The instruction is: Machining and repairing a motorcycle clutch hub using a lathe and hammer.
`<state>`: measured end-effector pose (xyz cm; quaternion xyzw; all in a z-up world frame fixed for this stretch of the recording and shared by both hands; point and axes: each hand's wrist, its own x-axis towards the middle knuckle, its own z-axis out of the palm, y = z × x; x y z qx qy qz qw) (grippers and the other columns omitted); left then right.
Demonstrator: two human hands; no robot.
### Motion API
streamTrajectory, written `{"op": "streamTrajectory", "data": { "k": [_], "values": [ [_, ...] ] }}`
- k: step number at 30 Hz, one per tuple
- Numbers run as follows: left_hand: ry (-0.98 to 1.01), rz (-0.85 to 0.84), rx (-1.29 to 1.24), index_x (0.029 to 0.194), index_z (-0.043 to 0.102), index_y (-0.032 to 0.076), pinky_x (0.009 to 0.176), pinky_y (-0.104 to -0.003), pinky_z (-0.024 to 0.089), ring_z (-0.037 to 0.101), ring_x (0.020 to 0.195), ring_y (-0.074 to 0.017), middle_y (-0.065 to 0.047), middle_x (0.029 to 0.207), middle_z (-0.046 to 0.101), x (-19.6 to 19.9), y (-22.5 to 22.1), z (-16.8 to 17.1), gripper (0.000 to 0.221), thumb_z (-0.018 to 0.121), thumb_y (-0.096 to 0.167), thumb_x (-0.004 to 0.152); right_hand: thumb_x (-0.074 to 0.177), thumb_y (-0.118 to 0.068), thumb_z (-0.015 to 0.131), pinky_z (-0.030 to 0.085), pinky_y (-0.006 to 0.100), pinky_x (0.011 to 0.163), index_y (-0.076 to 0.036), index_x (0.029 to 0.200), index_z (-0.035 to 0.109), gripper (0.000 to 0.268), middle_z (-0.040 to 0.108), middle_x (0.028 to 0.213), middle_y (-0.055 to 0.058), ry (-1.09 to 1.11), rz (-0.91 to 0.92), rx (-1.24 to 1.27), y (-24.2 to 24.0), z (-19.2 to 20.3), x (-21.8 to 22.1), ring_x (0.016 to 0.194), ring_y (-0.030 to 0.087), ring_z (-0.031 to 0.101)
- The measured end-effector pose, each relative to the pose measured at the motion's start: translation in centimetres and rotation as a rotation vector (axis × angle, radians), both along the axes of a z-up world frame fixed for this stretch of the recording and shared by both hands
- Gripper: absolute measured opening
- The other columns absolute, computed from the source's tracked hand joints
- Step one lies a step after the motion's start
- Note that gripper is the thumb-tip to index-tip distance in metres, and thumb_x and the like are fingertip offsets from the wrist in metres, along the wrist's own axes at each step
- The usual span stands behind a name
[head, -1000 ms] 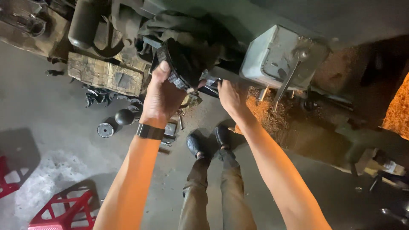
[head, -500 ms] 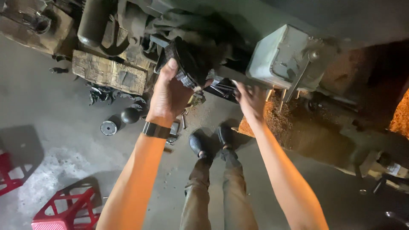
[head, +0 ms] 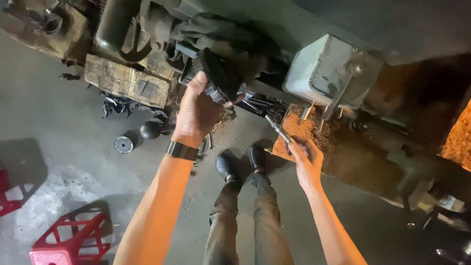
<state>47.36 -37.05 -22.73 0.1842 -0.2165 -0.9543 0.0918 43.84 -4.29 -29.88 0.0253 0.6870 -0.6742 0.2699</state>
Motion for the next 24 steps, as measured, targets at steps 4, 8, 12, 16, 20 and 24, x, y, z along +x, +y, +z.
{"op": "streamTrajectory", "data": {
  "k": [4,8,12,16,20,24],
  "values": [
    [-0.165,0.138,0.022,0.148,0.045,0.007,0.115,-0.057,0.045,0.053,0.135,-0.0307,-0.011,0.148,0.054,1.2,1.2,-1.2,0.078,0.08,0.037,0.084,0.097,-0.005,0.067,0.051,0.03,0.077,0.01,0.111,0.065,0.021,0.068,0.094,0.011,-0.026,0.027,0.025,1.9,2.5,1.3,0.084,0.015,0.062],
    [-0.309,0.282,0.007,0.15,0.041,0.003,0.112,-0.057,0.047,0.054,0.13,-0.0303,-0.012,0.143,0.054,8.2,5.3,-2.0,0.075,0.075,0.031,0.09,0.099,-0.002,0.065,0.047,0.031,0.076,0.013,0.111,0.067,0.019,0.068,0.096,0.014,-0.093,-0.008,-0.076,5.5,5.1,2.3,0.084,0.017,0.059],
    [-0.057,0.32,0.234,0.15,0.041,0.004,0.106,-0.06,0.047,0.059,0.127,-0.0352,-0.017,0.142,0.056,17.1,11.3,-1.2,0.075,0.064,0.049,0.094,0.097,-0.001,0.065,0.049,0.033,0.08,0.011,0.116,0.065,0.023,0.068,0.104,0.015,-0.164,0.014,-0.159,6.9,5.7,2.4,0.089,0.021,0.061],
    [-0.049,0.413,0.436,0.144,0.047,0.005,0.101,-0.061,0.05,0.061,0.124,-0.036,-0.016,0.141,0.058,23.6,18.7,-1.8,0.071,0.061,0.046,0.087,0.096,-0.003,0.066,0.05,0.036,0.08,0.012,0.12,0.065,0.028,0.07,0.107,0.018,-0.104,0.279,-0.254,6.8,8.4,3.7,0.092,0.023,0.063],
    [-0.253,0.564,0.413,0.149,0.045,-0.002,0.106,-0.049,0.051,0.062,0.124,-0.032,-0.017,0.14,0.059,28.4,24.2,-2.5,0.077,0.065,0.031,0.083,0.097,-0.007,0.07,0.053,0.04,0.082,0.013,0.121,0.065,0.031,0.071,0.104,0.02,-0.137,0.513,-0.287,5.6,10.3,4.9,0.091,0.027,0.064],
    [-0.494,0.454,-0.125,0.154,0.039,-0.002,0.099,-0.043,0.049,0.06,0.113,-0.0267,-0.013,0.135,0.058,29.8,25.4,2.5,0.096,0.081,0.019,0.071,0.097,-0.013,0.067,0.052,0.041,0.077,0.01,0.123,0.062,0.035,0.07,0.105,0.022,-0.599,0.477,-0.42,3.2,10.0,7.6,0.09,0.029,0.065]
  ]
}}
